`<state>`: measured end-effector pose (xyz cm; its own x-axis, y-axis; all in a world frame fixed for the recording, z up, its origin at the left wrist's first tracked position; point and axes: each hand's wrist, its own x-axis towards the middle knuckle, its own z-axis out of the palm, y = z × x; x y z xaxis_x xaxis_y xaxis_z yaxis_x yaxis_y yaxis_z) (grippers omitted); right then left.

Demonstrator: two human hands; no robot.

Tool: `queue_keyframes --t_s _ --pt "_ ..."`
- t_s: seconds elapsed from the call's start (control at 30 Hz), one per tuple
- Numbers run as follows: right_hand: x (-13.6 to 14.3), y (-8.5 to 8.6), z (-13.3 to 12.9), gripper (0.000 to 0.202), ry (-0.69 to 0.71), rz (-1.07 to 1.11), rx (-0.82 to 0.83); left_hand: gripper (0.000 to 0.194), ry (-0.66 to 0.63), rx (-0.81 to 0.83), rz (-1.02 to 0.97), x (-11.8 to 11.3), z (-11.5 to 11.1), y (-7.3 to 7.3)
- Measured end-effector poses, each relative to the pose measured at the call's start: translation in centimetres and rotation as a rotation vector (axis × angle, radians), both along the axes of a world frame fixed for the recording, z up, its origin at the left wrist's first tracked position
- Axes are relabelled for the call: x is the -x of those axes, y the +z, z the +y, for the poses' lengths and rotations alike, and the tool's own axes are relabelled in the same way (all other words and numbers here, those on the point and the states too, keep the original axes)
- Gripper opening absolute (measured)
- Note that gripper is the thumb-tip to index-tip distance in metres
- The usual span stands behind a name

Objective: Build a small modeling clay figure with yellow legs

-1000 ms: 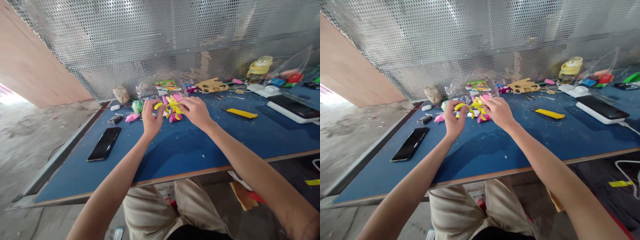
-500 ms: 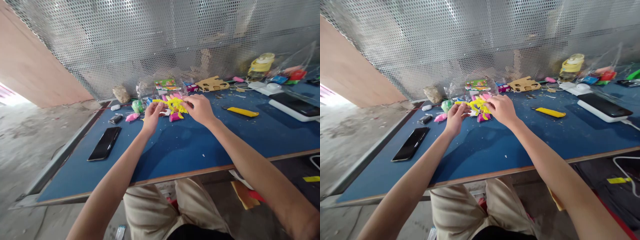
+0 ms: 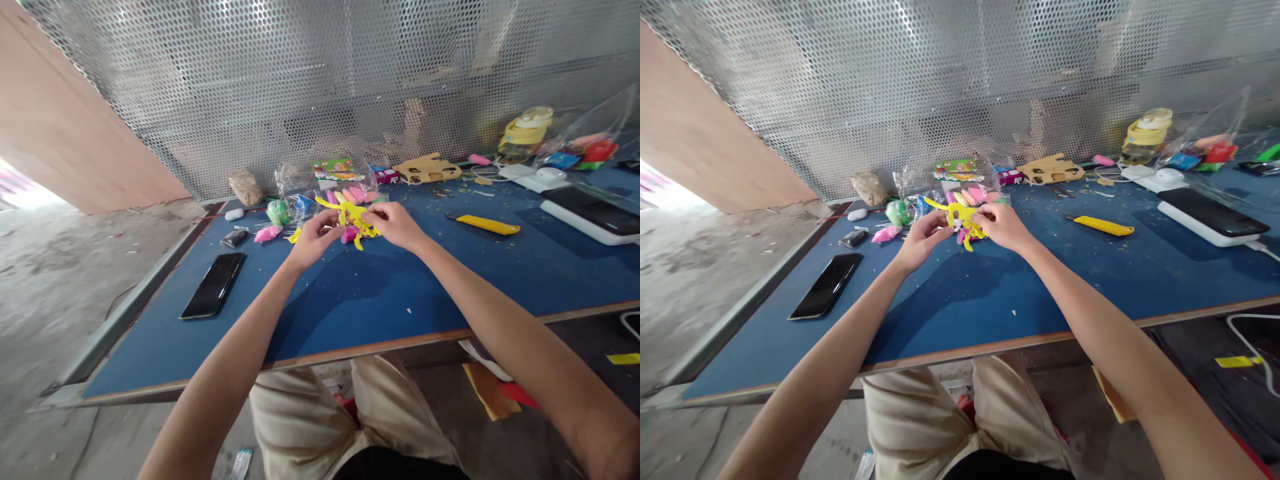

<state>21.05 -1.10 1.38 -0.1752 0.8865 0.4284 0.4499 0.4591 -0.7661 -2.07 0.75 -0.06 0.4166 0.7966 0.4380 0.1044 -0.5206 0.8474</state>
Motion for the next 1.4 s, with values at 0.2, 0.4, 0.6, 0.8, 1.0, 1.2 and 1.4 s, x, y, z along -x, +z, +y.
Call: queue_keyframes --t_s 0.2,0.4,0.6,0.8,1.0,1.2,1.4 --pt "-0.1 -0.6 0.7 0.028 0.157 0.258 0.163 0.021 0.160 -0.291 0.156 0.6 0.0 0.5" --pt "-0.2 -0.6 1.1 0.032 0.128 0.375 0.153 0.030 0.207 -0.375 0.277 0.3 -0.3 0.5" --pt "-0.7 -0.6 1.3 0.036 0.104 0.255 0.079 0.037 0.138 -0.063 0.073 0.0 0.0 0.3" --pt "-0.5 -0.9 1.2 0.038 0.077 0.243 0.029 0.028 0.109 0.035 -0.027 -0.3 0.2 -0.2" --pt "-0.3 -0.8 1.0 0.042 0.118 0.199 0.015 0.024 0.185 -0.048 0.067 -0.5 0.1 -0.5" --pt "-0.7 -0.5 0.9 0.046 0.129 0.128 -0.004 0.015 0.233 -0.228 0.245 0.0 -0.1 0.0" --pt "-0.8 0.0 0.3 0.041 0.135 -0.070 -0.052 0.022 0.377 -0.508 0.297 0.9 -0.8 1.8"
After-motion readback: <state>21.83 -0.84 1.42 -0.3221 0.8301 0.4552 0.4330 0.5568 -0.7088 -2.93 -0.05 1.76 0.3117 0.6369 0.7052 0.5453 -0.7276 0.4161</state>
